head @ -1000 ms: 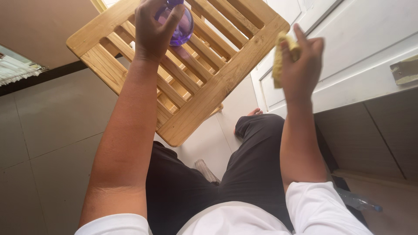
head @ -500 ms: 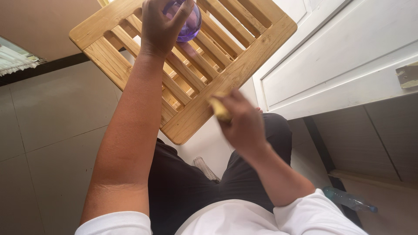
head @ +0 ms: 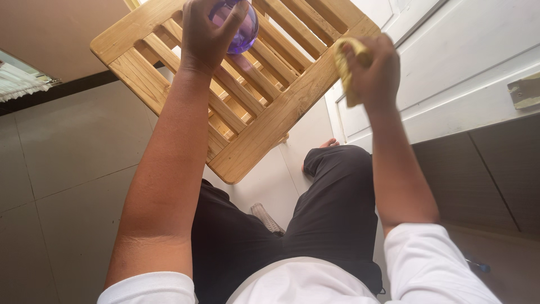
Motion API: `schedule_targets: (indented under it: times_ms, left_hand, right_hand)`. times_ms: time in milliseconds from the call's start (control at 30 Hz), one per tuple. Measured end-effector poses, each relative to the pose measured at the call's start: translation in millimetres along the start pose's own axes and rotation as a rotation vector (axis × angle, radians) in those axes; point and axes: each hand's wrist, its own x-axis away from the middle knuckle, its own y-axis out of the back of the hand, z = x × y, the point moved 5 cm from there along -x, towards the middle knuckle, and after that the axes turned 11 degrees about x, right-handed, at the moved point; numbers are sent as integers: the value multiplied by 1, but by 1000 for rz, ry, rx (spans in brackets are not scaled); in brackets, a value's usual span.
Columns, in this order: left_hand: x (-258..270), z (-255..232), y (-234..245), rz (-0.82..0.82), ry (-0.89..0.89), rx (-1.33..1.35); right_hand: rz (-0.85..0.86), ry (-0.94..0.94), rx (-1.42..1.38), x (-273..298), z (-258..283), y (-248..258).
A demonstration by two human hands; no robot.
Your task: The person wipes the top and slats of a wooden stool with a yellow cloth while holding a purple spray bottle.
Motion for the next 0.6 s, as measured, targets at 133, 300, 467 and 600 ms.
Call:
schedule_targets:
  times_ms: [133, 300, 467, 600]
  left_hand:
    - [1, -10, 2, 19, -59, -111]
    - [1, -20, 1, 58, -110, -4]
    - [1, -27, -12, 149, -21, 287]
    - [5, -43, -28, 245, 38, 146]
  right_hand:
    - [185, 64, -62, -27, -20, 0]
    - [103, 126, -20, -18, 2, -2]
    - [59, 102, 104, -10, 19, 0]
    - [51, 107, 145, -9, 27, 1]
